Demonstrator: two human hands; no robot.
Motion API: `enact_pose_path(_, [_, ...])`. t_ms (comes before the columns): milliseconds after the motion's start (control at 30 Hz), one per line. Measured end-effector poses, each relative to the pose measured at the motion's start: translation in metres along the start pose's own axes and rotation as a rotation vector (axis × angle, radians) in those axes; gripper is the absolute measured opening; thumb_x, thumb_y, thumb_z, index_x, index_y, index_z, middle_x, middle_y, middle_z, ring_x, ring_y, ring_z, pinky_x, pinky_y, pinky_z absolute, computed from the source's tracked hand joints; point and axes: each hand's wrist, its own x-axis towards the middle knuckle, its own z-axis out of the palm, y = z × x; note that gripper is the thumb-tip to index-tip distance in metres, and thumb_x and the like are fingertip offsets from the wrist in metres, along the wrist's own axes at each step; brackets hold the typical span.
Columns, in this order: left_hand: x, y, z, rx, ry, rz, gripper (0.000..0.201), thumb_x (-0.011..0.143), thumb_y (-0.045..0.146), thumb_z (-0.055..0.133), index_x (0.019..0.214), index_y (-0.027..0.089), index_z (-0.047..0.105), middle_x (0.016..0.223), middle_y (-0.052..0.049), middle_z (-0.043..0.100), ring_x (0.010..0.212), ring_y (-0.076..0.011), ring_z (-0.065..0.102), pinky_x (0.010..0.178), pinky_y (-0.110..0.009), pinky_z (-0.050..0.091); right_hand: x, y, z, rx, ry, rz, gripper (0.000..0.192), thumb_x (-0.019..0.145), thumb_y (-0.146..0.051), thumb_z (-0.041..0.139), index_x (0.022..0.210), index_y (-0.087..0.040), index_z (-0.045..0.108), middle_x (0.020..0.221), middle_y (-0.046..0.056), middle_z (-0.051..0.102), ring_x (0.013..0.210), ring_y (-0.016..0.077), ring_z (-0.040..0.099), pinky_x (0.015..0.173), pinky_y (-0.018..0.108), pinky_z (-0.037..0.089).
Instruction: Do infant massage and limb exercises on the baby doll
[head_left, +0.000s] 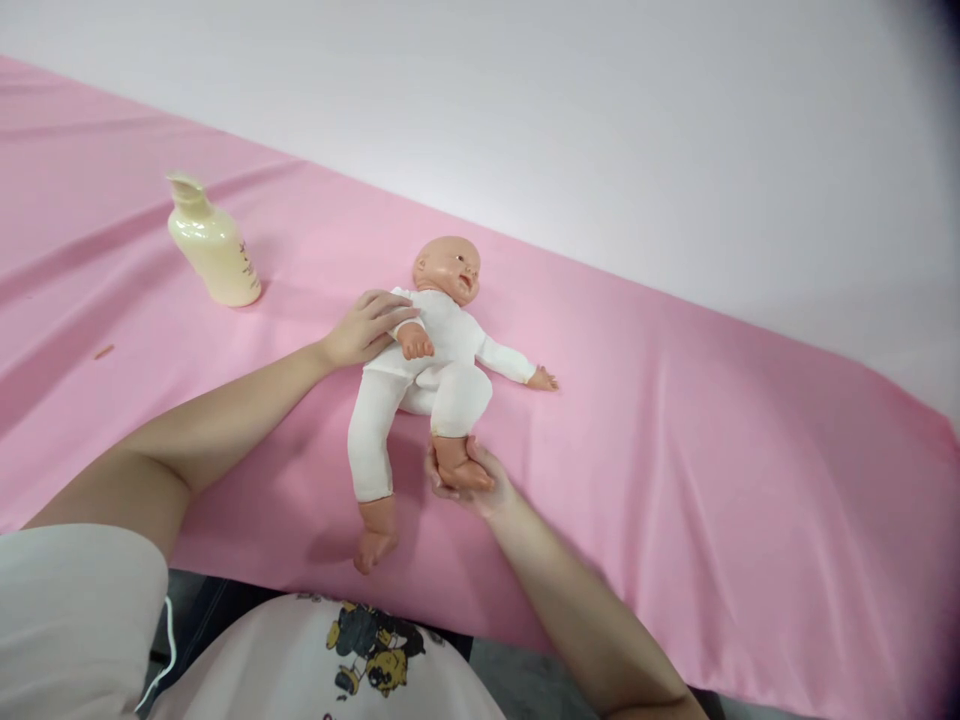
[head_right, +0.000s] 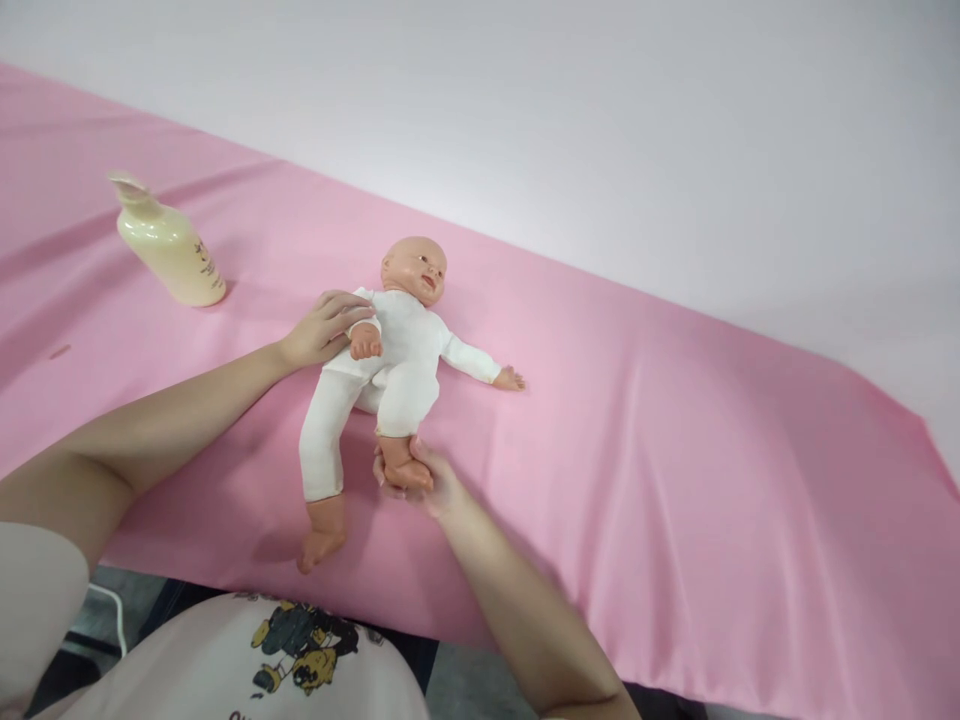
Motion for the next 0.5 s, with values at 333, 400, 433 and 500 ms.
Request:
enact_pose_path(333, [-0.0001,-0.002,0.0002,0.023,-0.031,0.004,0.036,0.1,0.037,0.048,0.13,0.029,0.065,0.131,-0.013,0.064,0.126,-0.0283,0.053,0.108,-0.054,0.044,0.0012,-0.0012,0.0004,0.007,0.048,0.017,0.057,0.083,-0.07,0.063,0.099,-0.015,0.063,0.068,0.002,0.062,0.049,0.0097,0.038,0.042,0.023,0.026])
enact_pose_path(400, [0.0003,-0.0014,0.0002,0.002,-0.03,-0.02,0.036,0.099,0.039,0.049,0.129,0.029,0.066,0.13,-0.012,0.064,0.126,-0.0288,0.054,0.108,-0.054,0.044,0.0005,-0.0004,-0.001,0.02,0.02,0.03,0.059,0.081,-0.071,0.064,0.1,-0.015,0.063,0.069,0.004,0.065,0.048,0.01,0.041,0.042,0.024,0.029])
enact_pose_path(433, [0.0005,-0.0011,0.0001,-0.013,-0.023,-0.036,0.036,0.099,0.04,0.048,0.129,0.029,0.066,0.13,-0.012,0.065,0.126,-0.0291,0.054,0.108,-0.054,0.043,-0.0001,0.0002,-0.0017,0.022,-0.017,0.043,0.06,0.08,-0.071,0.066,0.1,-0.015,0.064,0.071,0.004,0.067,0.048,0.0103,0.045,0.043,0.024,0.032])
enact_pose_path(500, [0.0007,-0.0008,-0.0004,-0.051,0.005,-0.078,0.039,0.099,0.044,0.049,0.13,0.028,0.066,0.129,-0.013,0.065,0.125,-0.0298,0.055,0.109,-0.054,0.042,-0.0016,0.0018,-0.0026,0.016,-0.13,0.092,0.06,0.077,-0.069,0.071,0.101,-0.014,0.064,0.076,0.007,0.072,0.053,0.013,0.056,0.048,0.025,0.04])
